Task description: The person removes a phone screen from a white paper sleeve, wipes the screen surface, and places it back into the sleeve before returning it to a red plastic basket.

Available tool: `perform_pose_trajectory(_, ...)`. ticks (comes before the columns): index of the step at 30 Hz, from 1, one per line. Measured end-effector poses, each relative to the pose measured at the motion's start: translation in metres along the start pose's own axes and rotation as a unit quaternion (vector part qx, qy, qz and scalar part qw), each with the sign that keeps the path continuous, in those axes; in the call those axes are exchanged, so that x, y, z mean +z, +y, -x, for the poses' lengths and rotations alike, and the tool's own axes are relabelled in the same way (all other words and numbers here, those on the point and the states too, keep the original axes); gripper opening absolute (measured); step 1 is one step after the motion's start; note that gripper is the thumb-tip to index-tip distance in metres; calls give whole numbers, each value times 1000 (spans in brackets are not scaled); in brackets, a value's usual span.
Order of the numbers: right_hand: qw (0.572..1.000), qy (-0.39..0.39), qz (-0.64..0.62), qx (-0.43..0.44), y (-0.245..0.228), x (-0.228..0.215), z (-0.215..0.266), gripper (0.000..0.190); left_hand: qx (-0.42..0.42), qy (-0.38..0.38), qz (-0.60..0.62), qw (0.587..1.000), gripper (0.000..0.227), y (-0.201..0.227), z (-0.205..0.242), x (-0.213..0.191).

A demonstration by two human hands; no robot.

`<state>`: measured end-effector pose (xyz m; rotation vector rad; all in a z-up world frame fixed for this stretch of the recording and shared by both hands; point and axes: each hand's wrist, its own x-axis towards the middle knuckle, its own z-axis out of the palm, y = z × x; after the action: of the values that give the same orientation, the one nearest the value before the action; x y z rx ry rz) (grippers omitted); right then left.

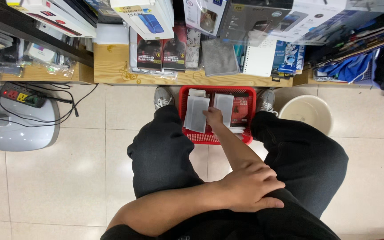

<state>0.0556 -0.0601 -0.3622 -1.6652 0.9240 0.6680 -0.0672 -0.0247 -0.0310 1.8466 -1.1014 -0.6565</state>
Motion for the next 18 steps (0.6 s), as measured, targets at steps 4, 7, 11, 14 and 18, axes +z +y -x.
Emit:
perform_pose_trajectory(4, 993, 16, 110, -26, 11, 14, -30, 31, -90, -16, 124, 988, 76, 8, 6, -39)
perform_pose_trajectory(7, 980, 85, 164, -80, 20, 6, -33, 41, -159, -23, 154, 975, 66, 10, 7, -52)
perform_pose_trajectory(11, 937, 259, 236, 5, 37, -22, -46, 74, -144, -3, 100, 985, 66, 3, 4, -54)
perform_pose_trajectory(14, 930, 267, 248, 43, 51, -37, -55, 91, -134, -5, 67, 989, 66, -1, 1, -49)
perform_pose_trajectory(18, 957, 252, 142, 12, 62, -41, -74, 62, -147, -32, 73, 986, 65, -11, -8, -43)
